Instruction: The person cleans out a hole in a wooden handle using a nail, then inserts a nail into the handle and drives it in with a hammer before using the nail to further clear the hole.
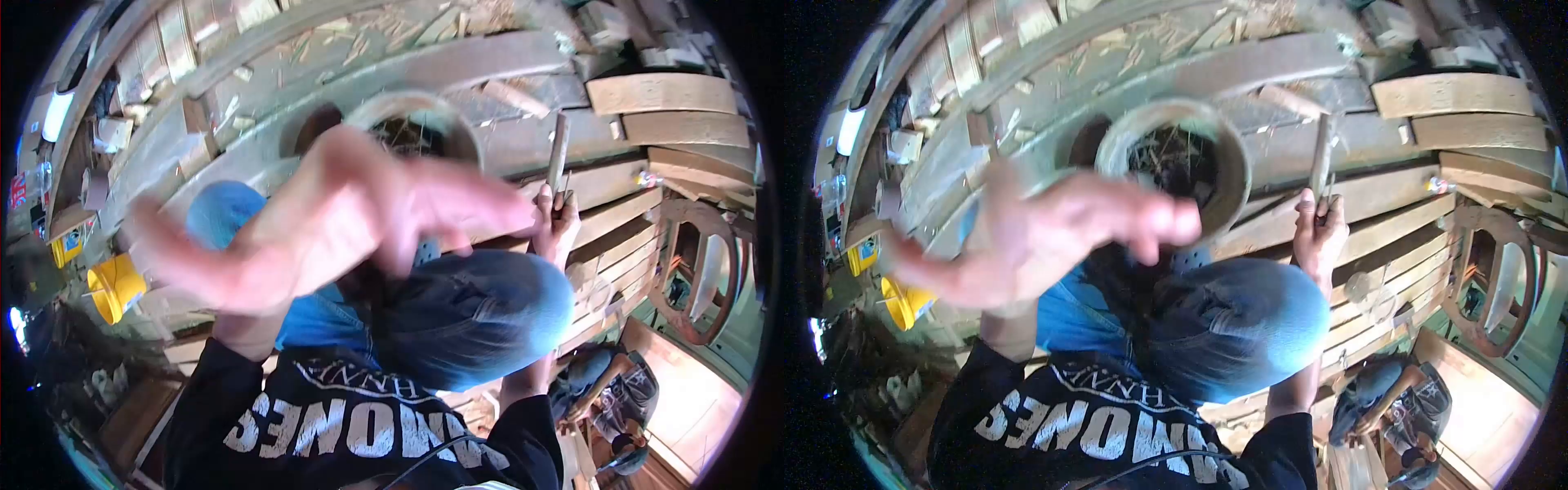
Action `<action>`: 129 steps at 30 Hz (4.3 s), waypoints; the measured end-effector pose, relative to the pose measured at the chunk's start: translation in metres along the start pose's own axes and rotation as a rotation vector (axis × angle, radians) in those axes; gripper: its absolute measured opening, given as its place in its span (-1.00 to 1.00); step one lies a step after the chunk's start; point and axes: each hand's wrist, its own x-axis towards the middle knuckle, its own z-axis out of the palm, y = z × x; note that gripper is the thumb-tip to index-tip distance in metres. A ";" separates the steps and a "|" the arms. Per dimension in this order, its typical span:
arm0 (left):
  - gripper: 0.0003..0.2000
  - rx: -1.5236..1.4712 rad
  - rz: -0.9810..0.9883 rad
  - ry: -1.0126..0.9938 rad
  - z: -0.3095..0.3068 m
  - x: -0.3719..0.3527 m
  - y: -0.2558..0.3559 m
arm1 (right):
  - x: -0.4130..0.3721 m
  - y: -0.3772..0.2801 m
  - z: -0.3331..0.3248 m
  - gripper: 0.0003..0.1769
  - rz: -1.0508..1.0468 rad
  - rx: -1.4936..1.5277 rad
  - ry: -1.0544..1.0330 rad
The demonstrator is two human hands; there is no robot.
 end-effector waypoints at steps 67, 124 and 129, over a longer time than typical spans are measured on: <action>-0.60 1.350 -0.072 0.243 -0.055 -0.040 0.021 | -0.018 -0.232 0.038 -0.72 -0.950 -0.009 -0.737; -0.55 1.364 0.010 0.347 -0.045 -0.036 0.025 | -0.023 -0.231 0.026 -0.79 -1.107 -0.023 -0.530; -0.58 1.533 0.036 0.303 -0.049 -0.038 0.025 | -0.028 -0.228 0.028 -0.77 -1.276 -0.156 -0.437</action>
